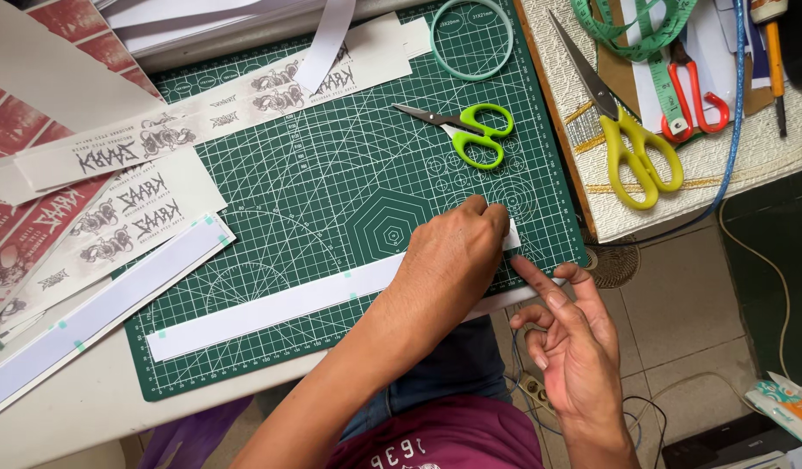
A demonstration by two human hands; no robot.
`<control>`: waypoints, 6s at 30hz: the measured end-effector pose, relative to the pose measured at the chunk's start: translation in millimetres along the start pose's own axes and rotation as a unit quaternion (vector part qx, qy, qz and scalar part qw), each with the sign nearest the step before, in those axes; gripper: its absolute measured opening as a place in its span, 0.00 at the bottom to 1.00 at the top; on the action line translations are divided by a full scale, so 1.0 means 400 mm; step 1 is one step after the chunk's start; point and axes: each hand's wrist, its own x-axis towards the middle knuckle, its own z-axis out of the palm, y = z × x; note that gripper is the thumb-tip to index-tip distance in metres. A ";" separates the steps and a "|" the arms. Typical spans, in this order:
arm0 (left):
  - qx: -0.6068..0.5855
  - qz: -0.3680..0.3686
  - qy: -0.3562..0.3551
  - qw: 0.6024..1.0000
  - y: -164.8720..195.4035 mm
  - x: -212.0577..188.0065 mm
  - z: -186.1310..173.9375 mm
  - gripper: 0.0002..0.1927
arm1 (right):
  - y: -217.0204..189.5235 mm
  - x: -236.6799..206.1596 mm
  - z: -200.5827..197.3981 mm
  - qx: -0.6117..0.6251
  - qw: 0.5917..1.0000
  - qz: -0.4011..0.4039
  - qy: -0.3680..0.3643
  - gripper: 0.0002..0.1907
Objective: The person assembles long white paper strips by applying small pieces of green tape at intervals. They use scissors to cut the tape and a ruler to align the strips on a green cutting mat. Printed paper sheets and additional strips are visible on the table.
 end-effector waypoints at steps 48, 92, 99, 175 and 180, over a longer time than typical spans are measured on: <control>0.040 0.006 0.018 0.999 -0.009 0.005 0.013 0.08 | -0.081 0.010 -0.013 -0.449 0.849 -0.267 -0.074 0.15; 0.022 0.022 0.038 0.999 -0.022 -0.002 0.005 0.05 | -0.131 0.099 0.085 -0.662 0.628 -0.377 -0.160 0.17; 0.027 0.023 0.038 0.999 -0.020 -0.001 0.009 0.04 | -0.127 0.101 0.079 -0.656 0.635 -0.377 -0.153 0.17; 0.112 0.103 0.191 0.970 -0.108 0.098 -0.211 0.04 | -0.176 0.182 0.311 -0.616 0.628 -0.463 -0.105 0.14; 0.217 0.054 0.186 0.957 -0.136 0.253 -0.126 0.02 | -0.178 0.165 0.287 -0.660 0.606 -0.433 -0.098 0.12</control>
